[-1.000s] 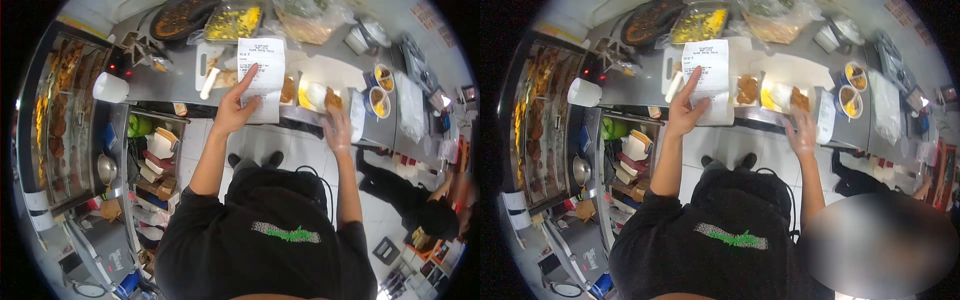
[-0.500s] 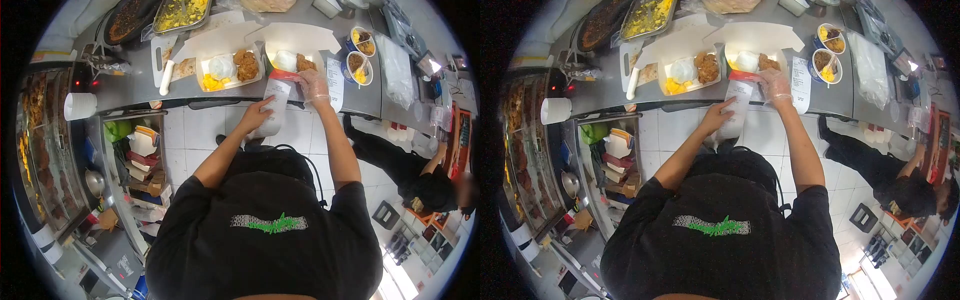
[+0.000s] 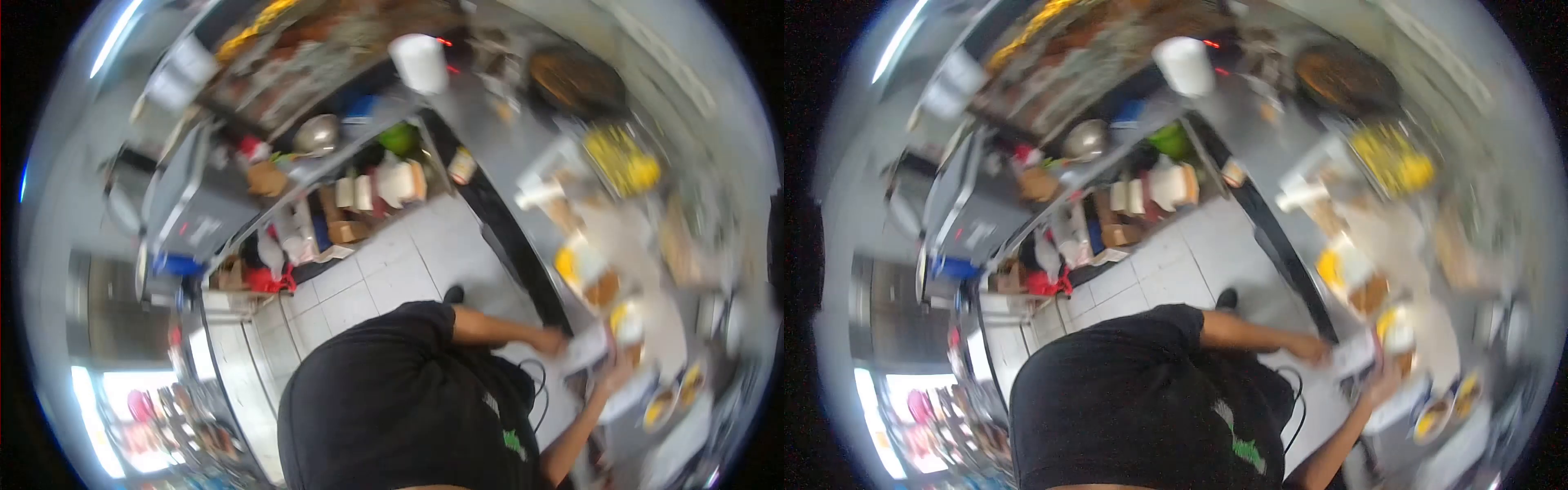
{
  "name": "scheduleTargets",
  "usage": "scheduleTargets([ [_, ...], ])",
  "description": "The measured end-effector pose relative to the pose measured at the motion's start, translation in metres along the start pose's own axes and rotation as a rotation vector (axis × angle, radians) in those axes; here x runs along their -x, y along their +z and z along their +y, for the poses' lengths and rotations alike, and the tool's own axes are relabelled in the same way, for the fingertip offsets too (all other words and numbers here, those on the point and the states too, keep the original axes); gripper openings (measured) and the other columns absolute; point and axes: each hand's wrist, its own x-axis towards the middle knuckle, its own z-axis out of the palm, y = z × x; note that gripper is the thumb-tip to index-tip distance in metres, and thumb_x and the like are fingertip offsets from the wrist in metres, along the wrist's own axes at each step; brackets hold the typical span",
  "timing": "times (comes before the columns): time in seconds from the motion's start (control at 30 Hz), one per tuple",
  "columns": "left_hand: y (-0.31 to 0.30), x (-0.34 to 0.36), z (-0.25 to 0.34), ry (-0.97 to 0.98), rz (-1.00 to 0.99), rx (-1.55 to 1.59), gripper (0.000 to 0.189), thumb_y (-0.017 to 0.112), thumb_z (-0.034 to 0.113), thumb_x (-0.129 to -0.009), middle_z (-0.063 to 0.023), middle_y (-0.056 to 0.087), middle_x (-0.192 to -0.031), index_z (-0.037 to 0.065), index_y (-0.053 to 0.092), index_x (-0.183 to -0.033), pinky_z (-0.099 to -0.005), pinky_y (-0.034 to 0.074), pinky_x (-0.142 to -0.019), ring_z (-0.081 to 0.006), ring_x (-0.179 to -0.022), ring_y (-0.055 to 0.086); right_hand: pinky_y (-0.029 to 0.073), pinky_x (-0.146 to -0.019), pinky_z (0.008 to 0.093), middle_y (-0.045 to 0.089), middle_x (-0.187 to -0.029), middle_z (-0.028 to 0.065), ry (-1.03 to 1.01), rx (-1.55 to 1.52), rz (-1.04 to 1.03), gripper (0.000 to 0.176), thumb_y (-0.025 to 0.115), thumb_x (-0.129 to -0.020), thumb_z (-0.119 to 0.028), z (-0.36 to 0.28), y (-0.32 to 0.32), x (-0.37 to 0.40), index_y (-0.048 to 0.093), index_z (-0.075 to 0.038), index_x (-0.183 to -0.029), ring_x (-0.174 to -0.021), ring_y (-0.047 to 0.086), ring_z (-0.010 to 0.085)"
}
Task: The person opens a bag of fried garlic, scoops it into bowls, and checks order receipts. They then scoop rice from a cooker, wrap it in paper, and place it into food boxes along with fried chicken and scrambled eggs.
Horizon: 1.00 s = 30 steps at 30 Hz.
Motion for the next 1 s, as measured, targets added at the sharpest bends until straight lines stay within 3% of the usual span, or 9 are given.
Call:
scheduleTargets([
  [0.07,-0.033,0.074,-0.012,-0.165,-0.315,-0.159,0.032,0.058,0.028,-0.08,-0.0199,0.065,-0.095,0.005,0.067,-0.1,-0.0468,0.045,-0.081,-0.0348,-0.09,0.061,0.045,-0.074,0.0425,0.063,-0.085,0.0179,-0.004,-0.053,0.033,0.023,0.057,-0.087,-0.019,0.024,0.02,0.003,0.07,-0.008,-0.103,-0.08,0.058,0.0349],
  [0.1,0.005,0.091,-0.095,0.006,-0.277,-0.369,0.031,0.06,0.022,-0.074,-0.0191,0.065,-0.096,0.007,0.068,-0.1,-0.0459,0.046,-0.082,-0.036,-0.092,0.061,0.045,-0.073,0.0417,0.064,-0.084,0.0194,-0.048,-0.023,0.001,0.021,0.058,-0.085,-0.016,0.026,0.019,0.002,0.069,-0.005,-0.1,-0.077,0.058,0.0353],
  [0.23,-0.148,0.297,-0.063,-0.699,0.05,-0.145,0.049,0.061,0.016,-0.07,-0.0162,0.061,-0.116,0.009,0.061,-0.119,-0.0436,0.045,-0.091,-0.0337,-0.109,0.056,0.046,-0.077,0.0392,0.065,-0.085,0.0202,-0.083,0.005,-0.045,0.019,0.059,-0.082,-0.012,0.031,0.015,-0.005,0.068,-0.001,-0.094,-0.08,0.06,0.0347],
  [0.37,-0.27,0.491,-0.108,-0.705,0.679,-0.09,0.04,0.063,0.03,-0.08,-0.0144,0.062,-0.116,0.006,0.062,-0.113,-0.0401,0.045,-0.092,-0.0324,-0.103,0.059,0.052,-0.079,0.0358,0.065,-0.089,0.0099,-0.446,0.399,0.386,0.024,0.058,-0.091,-0.028,-0.009,0.014,-0.02,0.066,-0.007,-0.098,-0.084,0.063,0.0265],
  [0.47,-0.434,0.611,0.025,-1.001,1.306,-0.003,0.031,0.06,0.023,-0.083,-0.0165,0.066,-0.103,0.006,0.063,-0.109,-0.0359,0.05,-0.079,-0.0287,-0.091,0.065,0.054,-0.071,0.0322,0.065,-0.093,0.0082,-0.301,0.201,0.345,0.026,0.06,-0.089,-0.028,-0.144,0.005,-0.043,0.065,-0.006,-0.101,-0.084,0.064,0.0275],
  [0.5,-0.467,0.651,0.016,-0.672,1.564,-0.074,0.033,0.059,0.022,-0.085,-0.0162,0.067,-0.097,0.004,0.061,-0.113,-0.0347,0.05,-0.08,-0.0256,-0.09,0.066,0.055,-0.075,0.0367,0.067,-0.097,0.01,-0.022,0.018,-0.001,0.033,0.067,-0.084,-0.031,-0.197,0.005,-0.063,0.064,-0.004,-0.103,-0.084,0.064,0.0307],
  [0.63,-0.597,0.752,0.083,-0.423,1.839,-0.254,0.028,0.058,0.016,-0.089,-0.0078,0.067,-0.102,0.003,0.06,-0.114,-0.0289,0.049,-0.081,-0.0157,-0.091,0.063,0.046,-0.07,0.0415,0.061,-0.075,0.0183,-0.329,-0.329,0.153,0.021,0.055,-0.086,-0.019,-0.323,0.092,-0.098,0.066,-0.001,-0.085,-0.073,0.059,0.035],
  [0.7,-0.64,0.783,0.103,-0.22,1.937,-0.339,0.023,0.057,0.01,-0.09,-0.007,0.066,-0.101,0.003,0.062,-0.111,-0.0253,0.048,-0.078,-0.011,-0.09,0.061,0.046,-0.071,0.0407,0.061,-0.073,0.0164,-0.373,-0.17,-0.097,0.02,0.054,-0.086,-0.018,-0.406,0.091,-0.104,0.063,-0.001,-0.08,-0.074,0.06,0.0333],
  [1.0,-0.714,0.829,0.125,-0.165,2.081,-0.722,0.031,0.064,0.007,-0.083,-0.0135,0.034,-0.133,0.008,0.061,-0.113,-0.024,0.05,-0.068,-0.0153,-0.079,0.062,0.049,-0.073,0.0362,0.066,-0.088,0.0173,-0.303,-0.463,-0.339,0.015,0.055,-0.084,-0.008,-0.492,0.138,-0.072,0.065,0.0,-0.092,-0.079,0.063,0.028],
])
